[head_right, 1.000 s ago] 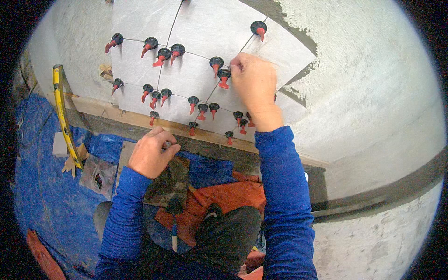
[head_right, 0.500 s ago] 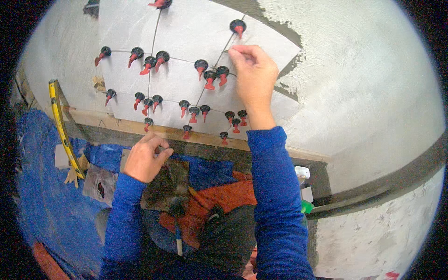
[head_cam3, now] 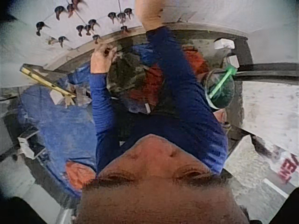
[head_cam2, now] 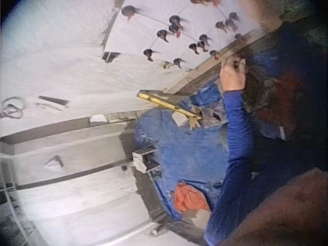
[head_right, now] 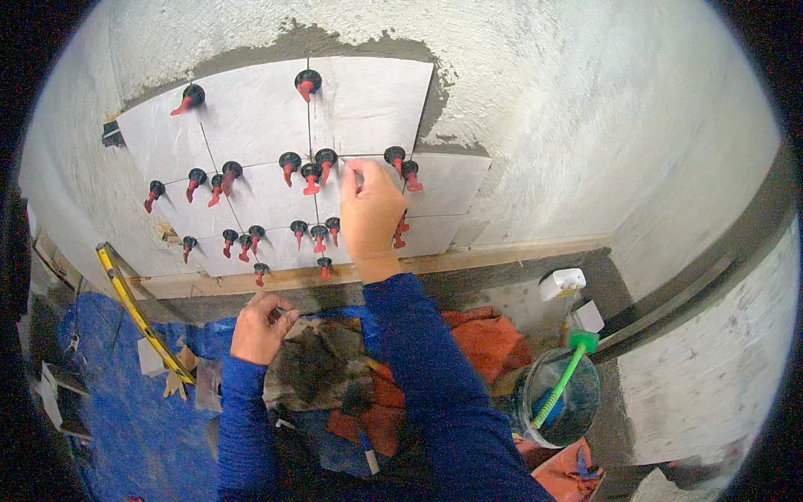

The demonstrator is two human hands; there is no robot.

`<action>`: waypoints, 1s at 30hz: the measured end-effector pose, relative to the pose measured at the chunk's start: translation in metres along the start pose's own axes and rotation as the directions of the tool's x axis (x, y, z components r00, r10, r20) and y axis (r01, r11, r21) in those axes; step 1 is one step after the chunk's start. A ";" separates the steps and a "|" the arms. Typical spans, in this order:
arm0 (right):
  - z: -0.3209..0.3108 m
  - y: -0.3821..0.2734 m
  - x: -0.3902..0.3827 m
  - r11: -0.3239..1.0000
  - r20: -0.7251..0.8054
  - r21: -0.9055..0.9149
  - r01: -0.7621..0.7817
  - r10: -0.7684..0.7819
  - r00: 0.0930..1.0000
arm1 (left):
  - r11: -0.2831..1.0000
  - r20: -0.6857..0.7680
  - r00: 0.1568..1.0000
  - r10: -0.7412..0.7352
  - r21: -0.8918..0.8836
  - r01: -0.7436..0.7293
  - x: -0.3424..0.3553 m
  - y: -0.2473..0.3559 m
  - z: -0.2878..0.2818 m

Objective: The person installs white ceramic tiles on a wall using tile leveling clips and wedges. They place the clips between tiles, insert the wedges, and tighten them to ensure alignment. A rubber mallet is used to tap the tiles into place.

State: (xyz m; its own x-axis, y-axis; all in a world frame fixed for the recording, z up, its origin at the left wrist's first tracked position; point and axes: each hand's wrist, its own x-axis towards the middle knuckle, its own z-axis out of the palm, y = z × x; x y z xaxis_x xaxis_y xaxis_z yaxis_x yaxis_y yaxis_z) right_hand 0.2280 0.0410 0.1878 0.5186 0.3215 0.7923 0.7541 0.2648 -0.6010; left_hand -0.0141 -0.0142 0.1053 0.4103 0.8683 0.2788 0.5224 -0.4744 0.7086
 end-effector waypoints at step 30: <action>0.009 0.027 -0.015 0.964 -0.362 -0.265 0.021 -0.119 0.924 | 0.998 0.013 1.000 0.007 -0.061 -0.007 0.000 0.004 -0.010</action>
State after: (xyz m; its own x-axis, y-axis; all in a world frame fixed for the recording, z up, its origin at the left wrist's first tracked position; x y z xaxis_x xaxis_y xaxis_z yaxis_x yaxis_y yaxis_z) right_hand 0.2368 0.0518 0.1588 0.5356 -0.0637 0.8421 0.8443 0.0214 -0.5354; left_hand -0.0195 -0.0147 0.1141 0.4242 0.8627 0.2753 0.4733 -0.4704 0.7448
